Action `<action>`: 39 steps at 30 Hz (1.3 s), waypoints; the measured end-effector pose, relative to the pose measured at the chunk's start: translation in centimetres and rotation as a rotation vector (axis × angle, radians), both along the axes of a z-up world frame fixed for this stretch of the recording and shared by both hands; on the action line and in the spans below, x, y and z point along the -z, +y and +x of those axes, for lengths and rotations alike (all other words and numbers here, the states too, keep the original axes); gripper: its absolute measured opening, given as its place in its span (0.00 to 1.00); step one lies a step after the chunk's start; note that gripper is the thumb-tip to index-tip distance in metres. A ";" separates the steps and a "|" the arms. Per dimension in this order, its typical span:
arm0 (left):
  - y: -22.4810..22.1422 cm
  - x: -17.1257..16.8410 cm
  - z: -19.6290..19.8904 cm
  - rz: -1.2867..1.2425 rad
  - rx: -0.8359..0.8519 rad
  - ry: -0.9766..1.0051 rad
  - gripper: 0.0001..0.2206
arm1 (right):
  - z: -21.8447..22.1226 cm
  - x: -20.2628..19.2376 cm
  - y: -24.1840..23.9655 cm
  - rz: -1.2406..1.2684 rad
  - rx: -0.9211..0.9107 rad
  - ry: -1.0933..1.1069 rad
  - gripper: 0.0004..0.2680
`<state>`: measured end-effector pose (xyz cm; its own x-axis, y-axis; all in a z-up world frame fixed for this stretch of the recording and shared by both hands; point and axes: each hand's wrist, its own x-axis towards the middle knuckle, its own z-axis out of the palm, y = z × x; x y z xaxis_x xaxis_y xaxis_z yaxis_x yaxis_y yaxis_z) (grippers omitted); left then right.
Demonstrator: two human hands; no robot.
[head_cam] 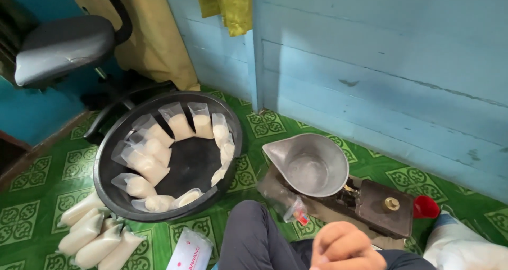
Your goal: Tying knots in plastic bags filled with liquid and organizing them in a circular container.
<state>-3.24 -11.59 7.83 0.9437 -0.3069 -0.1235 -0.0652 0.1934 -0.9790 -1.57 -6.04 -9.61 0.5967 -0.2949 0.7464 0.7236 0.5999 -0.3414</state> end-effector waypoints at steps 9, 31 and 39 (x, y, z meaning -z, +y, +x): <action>23.9 14.1 -2.7 -1.043 0.710 0.597 0.05 | 1.0 -3.6 -5.6 -1.050 0.694 -0.415 0.06; 21.4 14.4 1.8 -1.991 -0.057 1.105 0.14 | 2.6 -3.0 -3.3 -2.491 0.348 -1.094 0.05; 20.9 14.5 2.0 -1.982 -0.282 1.270 0.14 | 4.5 -2.5 -1.1 -2.783 -0.054 -0.449 0.03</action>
<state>-1.19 9.34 -6.66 0.6923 -0.6640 -0.2825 -0.3944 -0.6760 0.6225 2.91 -7.18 -7.15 0.4133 0.6802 -0.6054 0.8971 -0.4181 0.1427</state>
